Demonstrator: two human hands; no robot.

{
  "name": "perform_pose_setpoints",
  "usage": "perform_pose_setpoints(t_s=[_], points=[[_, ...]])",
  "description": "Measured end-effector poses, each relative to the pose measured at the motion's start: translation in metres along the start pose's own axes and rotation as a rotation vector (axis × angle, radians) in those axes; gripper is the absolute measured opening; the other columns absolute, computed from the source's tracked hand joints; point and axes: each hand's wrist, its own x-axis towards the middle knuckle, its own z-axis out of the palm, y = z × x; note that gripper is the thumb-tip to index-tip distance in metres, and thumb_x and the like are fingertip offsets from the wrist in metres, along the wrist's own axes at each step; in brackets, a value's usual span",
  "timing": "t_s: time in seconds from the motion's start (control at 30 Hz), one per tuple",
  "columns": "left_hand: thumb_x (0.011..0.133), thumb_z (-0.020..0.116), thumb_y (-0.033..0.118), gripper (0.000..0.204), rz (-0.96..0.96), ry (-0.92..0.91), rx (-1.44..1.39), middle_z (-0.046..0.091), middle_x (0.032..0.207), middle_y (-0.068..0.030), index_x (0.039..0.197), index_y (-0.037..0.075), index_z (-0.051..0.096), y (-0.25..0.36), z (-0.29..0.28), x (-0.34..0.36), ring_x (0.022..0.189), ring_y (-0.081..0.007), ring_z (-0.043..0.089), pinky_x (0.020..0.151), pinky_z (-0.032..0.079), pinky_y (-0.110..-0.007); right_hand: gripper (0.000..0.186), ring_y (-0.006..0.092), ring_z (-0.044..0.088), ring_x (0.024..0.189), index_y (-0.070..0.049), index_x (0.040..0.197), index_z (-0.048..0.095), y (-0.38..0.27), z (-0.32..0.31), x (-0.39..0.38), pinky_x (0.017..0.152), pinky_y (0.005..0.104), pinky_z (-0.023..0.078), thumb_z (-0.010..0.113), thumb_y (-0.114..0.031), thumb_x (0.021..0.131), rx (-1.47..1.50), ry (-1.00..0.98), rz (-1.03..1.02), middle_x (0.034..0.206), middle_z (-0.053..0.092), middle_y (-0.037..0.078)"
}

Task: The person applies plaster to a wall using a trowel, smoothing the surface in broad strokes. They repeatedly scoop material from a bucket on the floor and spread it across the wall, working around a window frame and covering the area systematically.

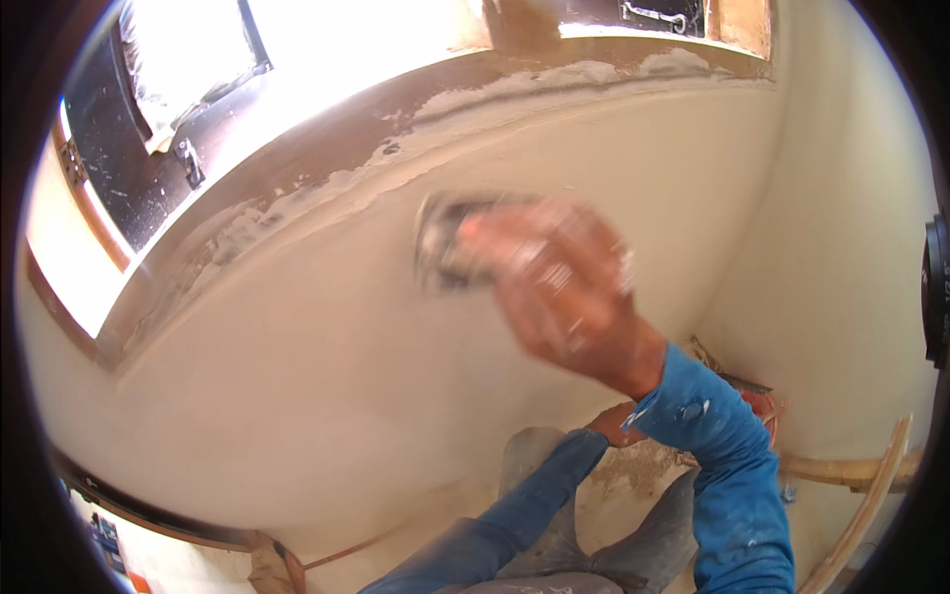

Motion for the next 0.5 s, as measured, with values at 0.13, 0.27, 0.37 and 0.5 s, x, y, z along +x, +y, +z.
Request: perform_pose_setpoints(t_s=[0.13,0.27,0.37,0.5], points=[[0.084,0.067,0.044,0.062,-0.078,-0.025,0.119,0.058,0.127,-0.0215,0.129,0.003,0.053,-0.013,0.009,0.009,0.118,-0.0379,0.055,0.1,0.043,-0.045,0.027,0.023,0.065,0.092,-0.006,0.102,0.068,-0.005,0.009,0.013,0.075,0.0349,0.054,0.066,-0.003,0.076,-0.008,0.058,-0.016,0.099,0.068,0.008],[0.085,0.066,0.044,0.062,-0.072,-0.004,0.088,0.058,0.127,-0.0218,0.13,0.003,0.053,-0.012,0.009,0.012,0.119,-0.0378,0.054,0.1,0.043,-0.045,0.027,0.023,0.065,0.091,-0.005,0.103,0.068,-0.019,0.013,0.013,0.073,0.0333,0.054,0.066,-0.002,0.076,0.052,-0.067,-0.069,0.099,0.067,0.008],[0.085,0.065,0.043,0.062,-0.071,0.011,0.09,0.058,0.127,-0.022,0.13,0.003,0.052,-0.009,0.006,0.008,0.119,-0.0378,0.054,0.1,0.043,-0.045,0.027,0.022,0.065,0.09,-0.006,0.103,0.069,-0.017,0.013,0.023,0.075,0.0338,0.054,0.066,-0.004,0.075,-0.004,0.004,-0.014,0.099,0.067,0.007],[0.085,0.064,0.043,0.062,-0.086,0.032,0.075,0.057,0.127,-0.0223,0.13,0.002,0.052,-0.008,0.005,0.001,0.119,-0.0378,0.054,0.101,0.043,-0.045,0.032,0.0217,0.066,0.085,-0.003,0.099,0.069,-0.023,0.03,0.02,0.074,0.0334,0.053,0.065,0.005,0.069,0.047,-0.009,-0.092,0.1,0.069,0.007]])
